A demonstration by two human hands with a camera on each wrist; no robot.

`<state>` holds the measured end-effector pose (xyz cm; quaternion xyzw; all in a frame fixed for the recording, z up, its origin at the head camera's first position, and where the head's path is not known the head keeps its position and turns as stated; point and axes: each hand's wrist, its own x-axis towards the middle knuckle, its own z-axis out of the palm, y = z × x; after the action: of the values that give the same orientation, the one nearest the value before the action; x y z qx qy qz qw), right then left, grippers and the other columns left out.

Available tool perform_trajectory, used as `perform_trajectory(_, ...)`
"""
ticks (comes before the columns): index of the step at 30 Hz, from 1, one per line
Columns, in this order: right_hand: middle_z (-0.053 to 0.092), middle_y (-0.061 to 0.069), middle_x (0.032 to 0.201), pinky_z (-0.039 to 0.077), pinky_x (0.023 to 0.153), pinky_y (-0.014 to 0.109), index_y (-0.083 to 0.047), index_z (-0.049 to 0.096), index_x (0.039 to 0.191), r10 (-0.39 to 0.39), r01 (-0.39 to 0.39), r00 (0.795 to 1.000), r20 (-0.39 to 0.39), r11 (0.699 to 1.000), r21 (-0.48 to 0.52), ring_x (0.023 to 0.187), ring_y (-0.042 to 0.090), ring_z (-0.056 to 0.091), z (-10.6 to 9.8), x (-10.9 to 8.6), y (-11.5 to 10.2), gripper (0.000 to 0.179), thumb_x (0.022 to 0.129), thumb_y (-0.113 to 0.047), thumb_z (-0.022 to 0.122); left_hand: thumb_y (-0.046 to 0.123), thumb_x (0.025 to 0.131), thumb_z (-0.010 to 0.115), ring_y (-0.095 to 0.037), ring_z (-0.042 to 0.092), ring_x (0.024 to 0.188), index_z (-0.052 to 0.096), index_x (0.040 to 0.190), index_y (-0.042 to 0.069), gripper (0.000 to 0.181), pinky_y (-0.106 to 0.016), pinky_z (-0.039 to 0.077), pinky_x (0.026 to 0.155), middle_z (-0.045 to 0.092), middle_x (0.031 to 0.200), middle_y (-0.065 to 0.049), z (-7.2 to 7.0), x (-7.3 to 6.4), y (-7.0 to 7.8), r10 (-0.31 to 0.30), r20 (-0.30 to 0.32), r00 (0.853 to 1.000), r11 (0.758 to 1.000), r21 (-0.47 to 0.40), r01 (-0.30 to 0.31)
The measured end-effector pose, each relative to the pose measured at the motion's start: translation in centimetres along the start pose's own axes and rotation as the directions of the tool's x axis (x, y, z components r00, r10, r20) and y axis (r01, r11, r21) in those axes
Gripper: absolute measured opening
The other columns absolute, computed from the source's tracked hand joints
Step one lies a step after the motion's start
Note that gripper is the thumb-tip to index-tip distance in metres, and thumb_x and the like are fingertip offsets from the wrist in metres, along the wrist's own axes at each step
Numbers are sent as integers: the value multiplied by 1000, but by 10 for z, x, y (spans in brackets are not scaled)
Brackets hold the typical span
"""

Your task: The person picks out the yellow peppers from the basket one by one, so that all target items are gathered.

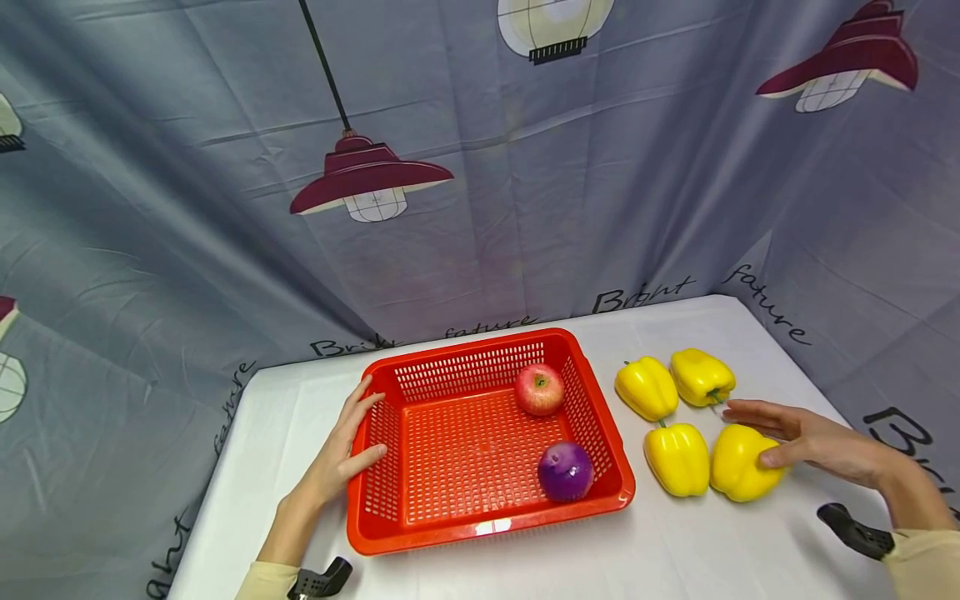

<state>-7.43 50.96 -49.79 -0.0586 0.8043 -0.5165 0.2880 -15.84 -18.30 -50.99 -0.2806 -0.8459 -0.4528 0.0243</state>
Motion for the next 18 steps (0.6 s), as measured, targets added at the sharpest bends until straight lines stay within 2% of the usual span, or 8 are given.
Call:
perform_trajectory(2,47,-38,134,49,89,39,-29,37,153,2,-2,1000,3,1000,7,116,-18,44,-2,-1,2,60,100,-12,57,32,86,65,-31,22,149,41,151,7,74,-69,30,106,12,168,0,0,0,1,1,3,1000,1000,-1,-1)
perform_trajectory(4,47,-38,134,50,89,36,-36,39,151,-3,2,1000,6,999,32,116,-17,44,-3,-2,3,59,100,-10,56,31,86,65,-31,22,149,42,151,6,74,-70,31,106,12,168,-1,0,0,1,4,3,1000,1000,1,-4)
perform_trajectory(6,47,-37,135,50,87,28,-37,39,150,-21,21,1000,7,998,51,117,-17,45,-3,-3,4,60,101,-7,54,31,86,65,-31,22,149,42,151,6,74,-70,31,106,12,168,-1,0,0,1,5,3,1000,1000,2,-5)
perform_trajectory(9,49,-33,138,49,86,22,-31,38,153,-69,68,998,10,994,84,120,-16,45,-3,-6,2,61,100,-3,52,32,86,65,-30,22,149,42,151,6,74,-69,31,106,12,168,-1,0,0,1,2,1,1000,1000,3,-2)
perform_trajectory(13,50,-26,143,49,89,22,-28,36,156,-138,132,990,39,983,129,124,-12,46,-6,-9,-1,64,101,3,49,32,87,65,-30,22,149,42,151,6,73,-69,31,106,12,168,-2,0,0,1,5,-1,1000,1000,4,-5)
perform_trajectory(15,50,-25,144,49,89,21,-35,36,154,-157,148,986,51,978,149,125,-10,47,-7,-9,0,66,102,4,48,32,87,65,-32,22,149,42,151,6,73,-70,31,105,12,168,-3,0,0,0,9,0,1000,1000,7,-9)
perform_trajectory(18,51,-28,142,48,88,19,-45,39,148,-131,125,991,35,983,133,123,-11,48,-9,-9,-1,65,103,2,47,33,87,65,-32,22,149,42,151,6,73,-71,31,105,12,168,-3,0,0,0,10,2,1000,1000,9,-10)
